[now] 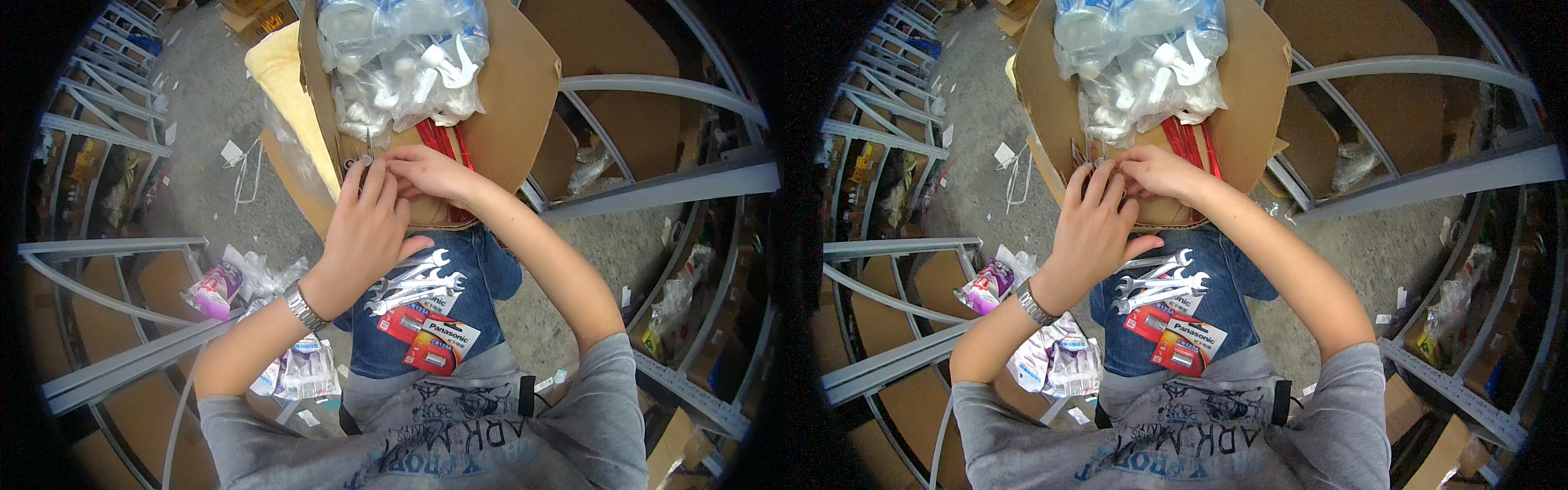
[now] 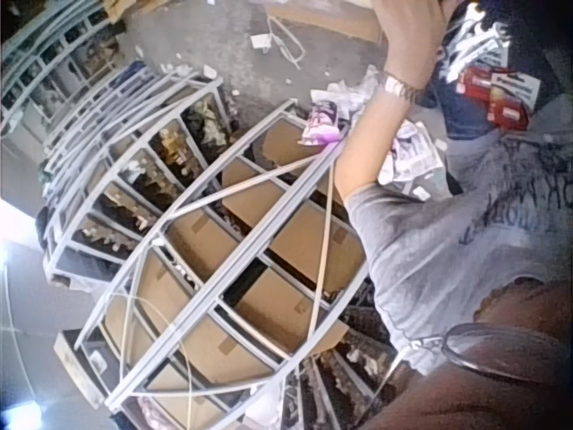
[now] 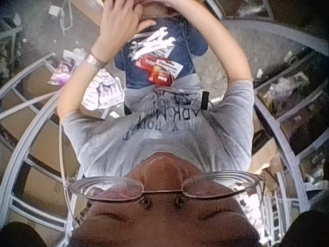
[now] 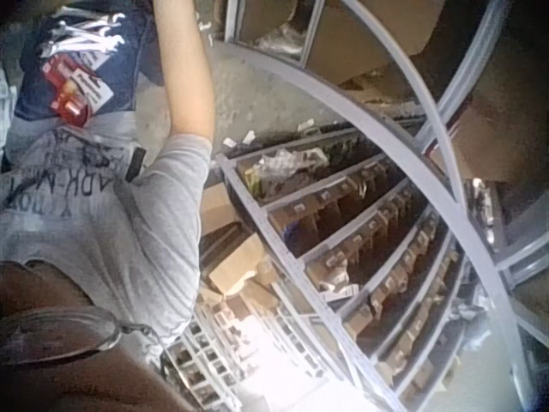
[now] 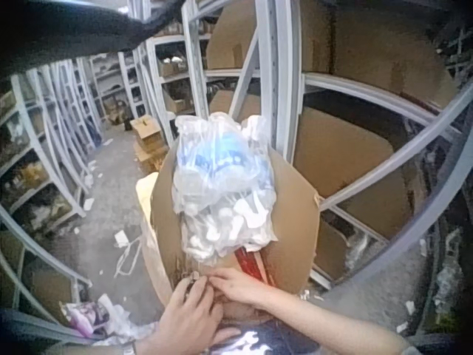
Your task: The person handles various items including battery packs, wrenches, and small boxes, placing them into a larger cardboard box containing plastic spray bottles.
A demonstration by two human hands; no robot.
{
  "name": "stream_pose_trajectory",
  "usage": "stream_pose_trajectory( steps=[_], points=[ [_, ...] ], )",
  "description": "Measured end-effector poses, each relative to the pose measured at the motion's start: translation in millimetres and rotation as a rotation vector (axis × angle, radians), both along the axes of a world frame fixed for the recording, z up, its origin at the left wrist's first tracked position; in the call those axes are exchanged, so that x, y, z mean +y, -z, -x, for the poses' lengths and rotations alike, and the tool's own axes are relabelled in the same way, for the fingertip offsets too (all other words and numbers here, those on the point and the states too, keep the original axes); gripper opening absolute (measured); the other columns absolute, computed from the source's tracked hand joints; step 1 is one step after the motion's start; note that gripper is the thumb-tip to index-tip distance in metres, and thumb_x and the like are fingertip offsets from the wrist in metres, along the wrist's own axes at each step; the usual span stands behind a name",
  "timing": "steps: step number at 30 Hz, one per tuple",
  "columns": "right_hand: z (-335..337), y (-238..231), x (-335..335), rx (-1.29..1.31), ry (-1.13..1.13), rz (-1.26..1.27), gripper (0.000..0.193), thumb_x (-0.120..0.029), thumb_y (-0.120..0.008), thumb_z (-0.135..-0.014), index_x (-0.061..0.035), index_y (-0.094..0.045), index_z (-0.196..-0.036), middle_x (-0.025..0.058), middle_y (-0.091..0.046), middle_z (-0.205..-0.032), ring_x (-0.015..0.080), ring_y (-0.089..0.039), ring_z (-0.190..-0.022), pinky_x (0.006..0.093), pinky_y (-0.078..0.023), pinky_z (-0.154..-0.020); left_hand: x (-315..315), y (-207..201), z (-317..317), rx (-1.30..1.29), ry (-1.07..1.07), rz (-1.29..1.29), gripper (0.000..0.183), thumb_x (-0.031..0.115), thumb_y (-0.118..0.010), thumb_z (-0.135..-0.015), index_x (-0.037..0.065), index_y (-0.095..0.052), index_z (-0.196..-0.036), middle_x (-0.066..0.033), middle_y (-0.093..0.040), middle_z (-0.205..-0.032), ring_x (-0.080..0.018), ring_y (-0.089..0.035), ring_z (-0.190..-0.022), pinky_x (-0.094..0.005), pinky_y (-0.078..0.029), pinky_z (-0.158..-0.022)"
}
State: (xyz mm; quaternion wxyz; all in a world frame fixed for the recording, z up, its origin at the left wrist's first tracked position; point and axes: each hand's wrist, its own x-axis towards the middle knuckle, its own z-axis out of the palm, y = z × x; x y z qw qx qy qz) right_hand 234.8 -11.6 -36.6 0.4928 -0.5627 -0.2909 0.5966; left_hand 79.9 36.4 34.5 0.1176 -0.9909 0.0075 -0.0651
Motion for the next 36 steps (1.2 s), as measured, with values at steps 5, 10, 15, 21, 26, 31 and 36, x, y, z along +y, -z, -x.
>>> stream_pose_trajectory(
  steps=[5, 10, 15, 21, 26, 31, 36],
  points=[
    [11.6, -18.4, -9.5, -0.566, 0.337, -0.209, 0.028, -0.011, -0.048, -0.088, 0.0000, -0.048, -0.113, 0.0139, -0.055, -0.102, 0.0229, -0.056, -0.091, 0.0320, -0.047, -0.076, -3.4, -5.6, -4.1, 0.124, -0.041, -0.019, 0.060, 0.059, -0.053, -0.075, 0.001, -0.064, -0.085, -0.0175, -0.057, -0.104, -0.0299, -0.043, -0.114, -0.0486, -0.023, -0.105],
    [54.5, -68.7, -88.4, -0.932, 0.546, -0.504, 0.024, -0.001, -0.056, -0.080, 0.0011, -0.042, -0.100, 0.0137, -0.046, -0.088, 0.0236, -0.049, -0.075, 0.0315, -0.042, -0.065, -0.6, -0.9, -1.3, 0.072, -0.030, 0.016, 0.058, 0.058, -0.053, -0.075, 0.001, -0.063, -0.081, -0.0179, -0.058, -0.101, -0.0297, -0.044, -0.113, -0.0490, -0.021, -0.106],
    [108.0, -33.3, -178.9, -1.252, -0.274, -0.036, 0.034, -0.031, -0.067, -0.076, -0.0034, -0.055, -0.092, 0.0104, -0.054, -0.080, 0.0275, -0.054, -0.077, 0.0374, -0.042, -0.070, -0.3, -2.0, 0.6, 0.065, -0.021, 0.008, 0.058, 0.058, -0.055, -0.072, 0.001, -0.063, -0.080, -0.0173, -0.058, -0.100, -0.0297, -0.044, -0.114, -0.0496, -0.021, -0.107],
    [128.9, -8.1, -215.0, -0.934, -0.365, 0.008, 0.020, -0.016, -0.062, -0.080, -0.0044, -0.053, -0.093, 0.0130, -0.055, -0.090, 0.0304, -0.055, -0.087, 0.0386, -0.044, -0.075, -1.7, -4.1, -0.7, 0.080, -0.019, 0.024, 0.057, 0.058, -0.057, -0.070, 0.002, -0.063, -0.079, -0.0171, -0.059, -0.099, -0.0297, -0.044, -0.115, -0.0506, -0.019, -0.108],
    [85.7, -58.5, -199.2, -0.662, -0.152, -0.230, 0.019, -0.005, -0.051, -0.086, -0.0031, -0.053, -0.105, 0.0169, -0.058, -0.089, 0.0346, -0.061, -0.083, 0.0409, -0.050, -0.072, -1.3, -3.2, 0.1, 0.062, -0.024, 0.055, 0.056, 0.057, -0.059, -0.070, 0.002, -0.063, -0.079, -0.0174, -0.058, -0.100, -0.0298, -0.044, -0.115, -0.0511, -0.019, -0.108],
    [11.3, -119.2, -154.5, -0.846, 0.336, -0.232, 0.012, -0.001, -0.045, -0.088, 0.0005, -0.054, -0.096, 0.0130, -0.061, -0.094, 0.0214, -0.061, -0.085, 0.0306, -0.047, -0.076, -0.9, -3.4, 1.1, 0.072, -0.029, 0.032, 0.055, 0.056, -0.058, -0.071, 0.003, -0.063, -0.080, -0.0186, -0.057, -0.106, -0.0299, -0.043, -0.115, -0.0520, -0.018, -0.108],
    [-24.8, -107.1, -90.6, -1.217, 0.320, -0.260, 0.013, -0.001, -0.044, -0.083, 0.0031, -0.056, -0.087, 0.0218, -0.060, -0.089, 0.0376, -0.059, -0.086, 0.0406, -0.047, -0.077, -2.8, -6.2, -2.1, 0.088, -0.025, 0.012, 0.054, 0.057, -0.057, -0.072, 0.004, -0.062, -0.081, -0.0189, -0.056, -0.109, -0.0304, -0.042, -0.116, -0.0525, -0.018, -0.108]
  ],
)
